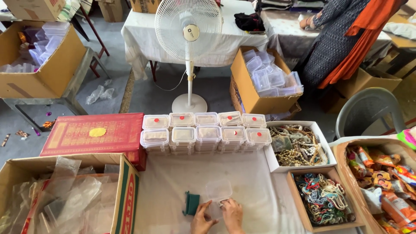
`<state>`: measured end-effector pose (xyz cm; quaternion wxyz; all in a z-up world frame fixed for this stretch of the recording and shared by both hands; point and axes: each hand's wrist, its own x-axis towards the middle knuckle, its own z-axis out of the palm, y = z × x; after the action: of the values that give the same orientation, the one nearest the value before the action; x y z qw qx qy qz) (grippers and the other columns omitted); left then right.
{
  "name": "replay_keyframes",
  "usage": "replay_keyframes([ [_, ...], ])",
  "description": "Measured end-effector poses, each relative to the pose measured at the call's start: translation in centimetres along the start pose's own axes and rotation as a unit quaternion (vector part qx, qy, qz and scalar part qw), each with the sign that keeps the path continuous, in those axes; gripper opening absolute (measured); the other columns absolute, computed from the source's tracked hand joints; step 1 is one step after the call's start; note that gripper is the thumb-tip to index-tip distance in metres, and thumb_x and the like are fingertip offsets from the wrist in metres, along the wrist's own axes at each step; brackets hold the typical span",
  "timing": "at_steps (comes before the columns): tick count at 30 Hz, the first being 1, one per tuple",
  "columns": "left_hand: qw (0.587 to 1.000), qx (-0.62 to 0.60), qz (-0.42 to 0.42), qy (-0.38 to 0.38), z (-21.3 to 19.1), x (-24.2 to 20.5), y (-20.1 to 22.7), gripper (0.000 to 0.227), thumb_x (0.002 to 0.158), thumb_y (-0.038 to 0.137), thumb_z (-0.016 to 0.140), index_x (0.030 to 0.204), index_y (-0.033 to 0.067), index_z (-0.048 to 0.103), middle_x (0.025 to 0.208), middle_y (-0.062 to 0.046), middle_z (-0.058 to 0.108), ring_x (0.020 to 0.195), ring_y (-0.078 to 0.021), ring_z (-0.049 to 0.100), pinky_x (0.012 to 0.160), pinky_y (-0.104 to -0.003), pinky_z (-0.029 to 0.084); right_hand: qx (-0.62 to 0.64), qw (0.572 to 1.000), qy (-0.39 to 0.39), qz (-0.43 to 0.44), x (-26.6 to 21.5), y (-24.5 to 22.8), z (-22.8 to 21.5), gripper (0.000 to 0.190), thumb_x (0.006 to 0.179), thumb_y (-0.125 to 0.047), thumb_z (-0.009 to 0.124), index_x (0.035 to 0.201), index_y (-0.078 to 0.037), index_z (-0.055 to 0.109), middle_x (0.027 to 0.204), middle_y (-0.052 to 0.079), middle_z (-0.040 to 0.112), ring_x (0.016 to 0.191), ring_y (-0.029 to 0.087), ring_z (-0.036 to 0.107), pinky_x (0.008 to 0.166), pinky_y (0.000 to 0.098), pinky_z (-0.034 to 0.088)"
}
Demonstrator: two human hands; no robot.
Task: Sorting small jewelry components into containers and measuring/packaging a necklace.
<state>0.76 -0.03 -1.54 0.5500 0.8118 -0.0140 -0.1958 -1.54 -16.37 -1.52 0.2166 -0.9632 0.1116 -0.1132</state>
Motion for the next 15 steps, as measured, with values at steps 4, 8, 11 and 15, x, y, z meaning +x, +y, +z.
replay_keyframes([
  [4,1.000,0.008,-0.027,-0.007,-0.4,-0.9,0.8,0.093,0.058,0.010,0.094,0.140,0.0338,0.059,0.123,0.011,0.062,0.076,-0.0098,0.067,0.074,-0.026,0.058,0.020,0.999,-0.013,-0.031,-0.4,-2.6,0.1,0.023,0.075,-0.015,0.076,0.098,-0.014,0.077,0.100,0.003,0.068,0.097,0.027,0.064,0.080,0.0443,0.046],
  [8,1.000,-0.007,-0.010,-0.013,-1.1,-1.4,2.1,0.081,0.070,0.013,0.089,0.142,0.0318,0.058,0.123,0.008,0.061,0.081,-0.0107,0.069,0.076,-0.028,0.057,0.021,0.995,-0.070,-0.068,-0.6,-2.6,0.7,0.021,0.080,-0.012,0.072,0.099,-0.018,0.077,0.101,0.002,0.066,0.100,0.024,0.065,0.083,0.0436,0.045],
  [11,1.000,0.015,0.002,0.004,-1.2,-2.1,3.0,0.082,0.066,0.015,0.091,0.140,0.0314,0.058,0.122,0.008,0.062,0.081,-0.0118,0.068,0.075,-0.030,0.056,0.046,0.989,-0.086,-0.108,0.2,-0.8,-0.3,0.017,0.075,-0.013,0.074,0.088,-0.022,0.080,0.098,-0.001,0.069,0.100,0.024,0.064,0.085,0.0454,0.044],
  [15,0.999,0.034,0.008,0.027,-0.8,-1.9,2.4,0.085,0.061,0.018,0.094,0.138,0.0312,0.061,0.124,0.008,0.063,0.080,-0.0144,0.067,0.074,-0.031,0.057,0.051,0.960,-0.136,-0.239,2.3,0.9,-3.4,0.017,0.064,-0.024,0.081,0.080,-0.021,0.081,0.101,0.004,0.068,0.105,0.033,0.061,0.083,0.0518,0.042],
])
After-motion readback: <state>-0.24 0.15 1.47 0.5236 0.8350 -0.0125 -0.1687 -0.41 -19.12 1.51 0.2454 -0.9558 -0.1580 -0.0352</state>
